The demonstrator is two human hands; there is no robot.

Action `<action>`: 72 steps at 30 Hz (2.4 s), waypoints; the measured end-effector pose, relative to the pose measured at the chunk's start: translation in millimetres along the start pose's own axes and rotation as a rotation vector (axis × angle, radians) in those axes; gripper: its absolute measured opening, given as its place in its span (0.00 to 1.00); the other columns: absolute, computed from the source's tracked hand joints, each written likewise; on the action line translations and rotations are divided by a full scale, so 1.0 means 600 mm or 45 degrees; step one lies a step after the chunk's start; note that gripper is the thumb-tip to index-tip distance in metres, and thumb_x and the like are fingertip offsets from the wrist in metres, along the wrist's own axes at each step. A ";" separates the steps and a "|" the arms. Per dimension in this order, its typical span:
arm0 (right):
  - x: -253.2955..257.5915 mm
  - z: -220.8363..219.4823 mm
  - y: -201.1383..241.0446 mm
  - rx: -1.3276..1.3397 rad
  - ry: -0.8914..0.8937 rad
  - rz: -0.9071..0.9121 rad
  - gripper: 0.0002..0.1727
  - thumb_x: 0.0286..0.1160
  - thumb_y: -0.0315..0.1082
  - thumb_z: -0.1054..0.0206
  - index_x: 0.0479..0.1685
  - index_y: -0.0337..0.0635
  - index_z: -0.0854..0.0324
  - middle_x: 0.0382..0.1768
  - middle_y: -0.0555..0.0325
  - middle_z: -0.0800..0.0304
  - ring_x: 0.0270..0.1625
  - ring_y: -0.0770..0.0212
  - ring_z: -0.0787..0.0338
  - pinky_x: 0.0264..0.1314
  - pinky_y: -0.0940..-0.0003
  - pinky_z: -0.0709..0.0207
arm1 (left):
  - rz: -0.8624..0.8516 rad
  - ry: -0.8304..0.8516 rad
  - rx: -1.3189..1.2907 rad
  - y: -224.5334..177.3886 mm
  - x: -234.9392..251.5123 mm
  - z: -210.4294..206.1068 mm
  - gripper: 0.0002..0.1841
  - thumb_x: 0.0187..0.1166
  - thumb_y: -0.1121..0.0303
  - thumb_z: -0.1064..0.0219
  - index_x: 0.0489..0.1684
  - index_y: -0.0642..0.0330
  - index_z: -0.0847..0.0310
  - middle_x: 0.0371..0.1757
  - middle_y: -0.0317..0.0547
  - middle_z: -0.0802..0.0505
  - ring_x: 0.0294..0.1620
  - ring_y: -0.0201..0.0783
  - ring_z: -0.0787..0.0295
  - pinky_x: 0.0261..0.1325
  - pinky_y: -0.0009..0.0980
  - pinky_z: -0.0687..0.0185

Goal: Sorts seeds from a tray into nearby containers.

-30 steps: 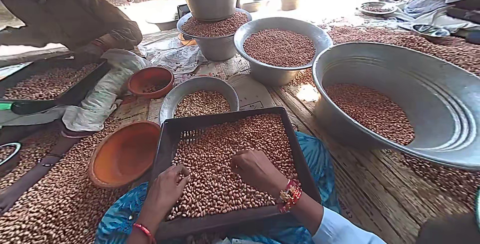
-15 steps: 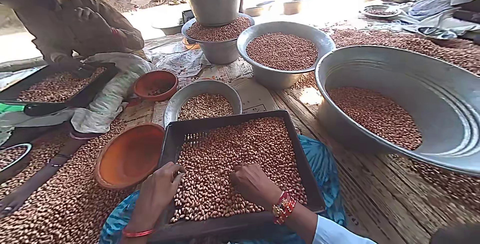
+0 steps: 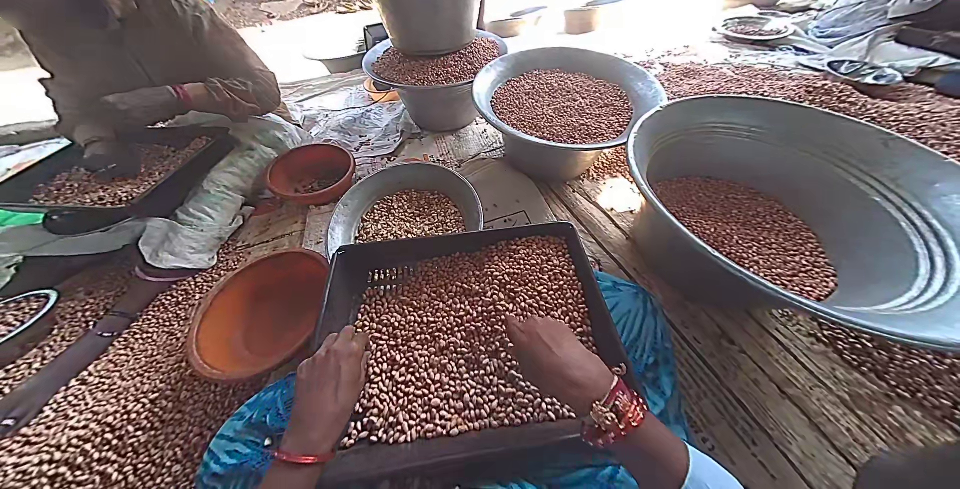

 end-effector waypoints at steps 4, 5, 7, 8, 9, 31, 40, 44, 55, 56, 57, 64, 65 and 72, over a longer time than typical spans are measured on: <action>0.019 -0.052 0.009 0.119 0.168 0.027 0.20 0.91 0.35 0.45 0.71 0.29 0.27 0.59 0.29 0.14 0.66 0.32 0.13 0.64 0.35 0.22 | 0.093 0.204 0.031 0.002 0.002 -0.008 0.10 0.78 0.68 0.28 0.48 0.65 0.08 0.53 0.63 0.06 0.58 0.65 0.09 0.53 0.60 0.15; 0.028 -0.068 0.022 0.186 0.174 0.103 0.24 0.92 0.38 0.44 0.78 0.32 0.31 0.59 0.30 0.14 0.65 0.32 0.13 0.64 0.35 0.21 | 0.112 0.263 0.023 0.003 0.003 -0.012 0.11 0.79 0.67 0.30 0.50 0.64 0.08 0.55 0.62 0.07 0.59 0.64 0.09 0.56 0.60 0.16; 0.045 -0.077 0.048 0.455 0.080 0.334 0.25 0.91 0.39 0.42 0.83 0.41 0.33 0.52 0.35 0.11 0.55 0.36 0.09 0.58 0.37 0.19 | 0.132 0.311 -0.100 0.008 0.011 -0.014 0.11 0.79 0.66 0.30 0.49 0.62 0.07 0.51 0.60 0.05 0.56 0.63 0.08 0.56 0.63 0.17; 0.052 -0.070 0.057 0.626 0.000 0.475 0.24 0.91 0.38 0.42 0.82 0.43 0.31 0.49 0.39 0.09 0.47 0.42 0.08 0.53 0.42 0.17 | 0.132 0.276 -0.245 0.013 0.018 -0.011 0.10 0.77 0.66 0.29 0.47 0.62 0.07 0.46 0.60 0.05 0.50 0.62 0.07 0.54 0.64 0.18; 0.055 -0.059 0.061 0.766 -0.073 0.573 0.22 0.91 0.37 0.42 0.80 0.44 0.29 0.51 0.43 0.07 0.45 0.48 0.05 0.52 0.47 0.14 | 0.118 0.193 -0.433 0.020 0.024 -0.004 0.10 0.75 0.68 0.28 0.45 0.65 0.09 0.39 0.60 0.05 0.43 0.61 0.07 0.49 0.64 0.19; 0.052 -0.048 0.010 0.190 -0.475 0.397 0.12 0.84 0.34 0.39 0.51 0.40 0.09 0.49 0.42 0.07 0.50 0.41 0.07 0.48 0.41 0.19 | 0.203 0.247 -0.118 -0.013 0.135 0.004 0.14 0.85 0.71 0.37 0.59 0.69 0.13 0.61 0.69 0.10 0.65 0.68 0.13 0.65 0.64 0.21; 0.068 -0.060 0.018 0.058 -0.445 0.379 0.13 0.85 0.31 0.41 0.56 0.38 0.13 0.51 0.38 0.10 0.47 0.38 0.08 0.44 0.42 0.18 | 0.091 0.267 -1.576 0.000 0.104 -0.006 0.08 0.76 0.79 0.46 0.40 0.60 0.21 0.26 0.30 0.12 0.21 0.21 0.17 0.27 0.17 0.20; 0.072 -0.066 0.019 0.040 -0.390 0.352 0.14 0.85 0.30 0.43 0.59 0.37 0.15 0.52 0.38 0.11 0.48 0.37 0.08 0.45 0.41 0.19 | -0.152 0.812 -1.788 -0.086 0.026 -0.026 0.13 0.72 0.71 0.50 0.36 0.49 0.17 0.21 0.19 0.20 0.17 0.15 0.31 0.21 0.14 0.36; 0.037 -0.047 -0.036 0.598 -0.401 0.471 0.15 0.72 0.30 0.36 0.57 0.37 0.19 0.43 0.44 0.12 0.47 0.45 0.11 0.49 0.44 0.21 | -0.084 0.361 -0.983 -0.067 0.040 -0.030 0.16 0.86 0.68 0.41 0.68 0.55 0.16 0.41 0.47 0.08 0.35 0.42 0.15 0.46 0.46 0.21; 0.031 -0.054 -0.034 0.545 -0.376 0.489 0.13 0.73 0.30 0.36 0.54 0.37 0.17 0.44 0.43 0.10 0.49 0.44 0.10 0.50 0.43 0.20 | -0.101 0.355 -1.022 -0.075 0.042 -0.023 0.15 0.86 0.67 0.41 0.64 0.54 0.15 0.38 0.43 0.10 0.32 0.36 0.19 0.42 0.41 0.23; 0.026 -0.062 -0.030 0.479 -0.367 0.516 0.12 0.75 0.31 0.35 0.52 0.37 0.14 0.46 0.43 0.08 0.51 0.42 0.08 0.51 0.41 0.19 | -0.141 0.418 -1.086 -0.091 0.041 -0.018 0.13 0.86 0.66 0.42 0.61 0.54 0.14 0.37 0.39 0.10 0.31 0.31 0.21 0.40 0.35 0.24; 0.029 -0.112 -0.007 0.119 -0.204 0.427 0.10 0.80 0.30 0.34 0.52 0.35 0.13 0.51 0.36 0.09 0.51 0.34 0.08 0.48 0.35 0.18 | -0.354 0.978 -1.392 -0.209 0.032 -0.064 0.14 0.89 0.68 0.44 0.62 0.59 0.16 0.44 0.36 0.09 0.32 0.23 0.22 0.39 0.24 0.25; 0.031 -0.115 -0.007 0.110 -0.208 0.421 0.10 0.80 0.30 0.35 0.52 0.35 0.13 0.51 0.36 0.09 0.50 0.34 0.08 0.47 0.36 0.18 | -0.278 0.900 -1.384 -0.197 0.046 -0.069 0.13 0.90 0.69 0.44 0.61 0.59 0.15 0.43 0.36 0.09 0.31 0.23 0.21 0.38 0.24 0.25; 0.031 -0.114 -0.021 0.161 -0.172 0.428 0.12 0.83 0.32 0.37 0.53 0.35 0.13 0.52 0.37 0.09 0.53 0.35 0.08 0.50 0.36 0.19 | -0.181 0.357 -0.797 -0.113 0.050 -0.016 0.10 0.81 0.67 0.32 0.54 0.57 0.10 0.24 0.43 0.16 0.24 0.40 0.24 0.36 0.43 0.25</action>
Point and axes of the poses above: each hand's wrist, its own x-axis towards the middle knuckle, its own z-axis out of the back of the hand, y = z × x, the point moved 6 cm from there along x, towards the middle knuckle
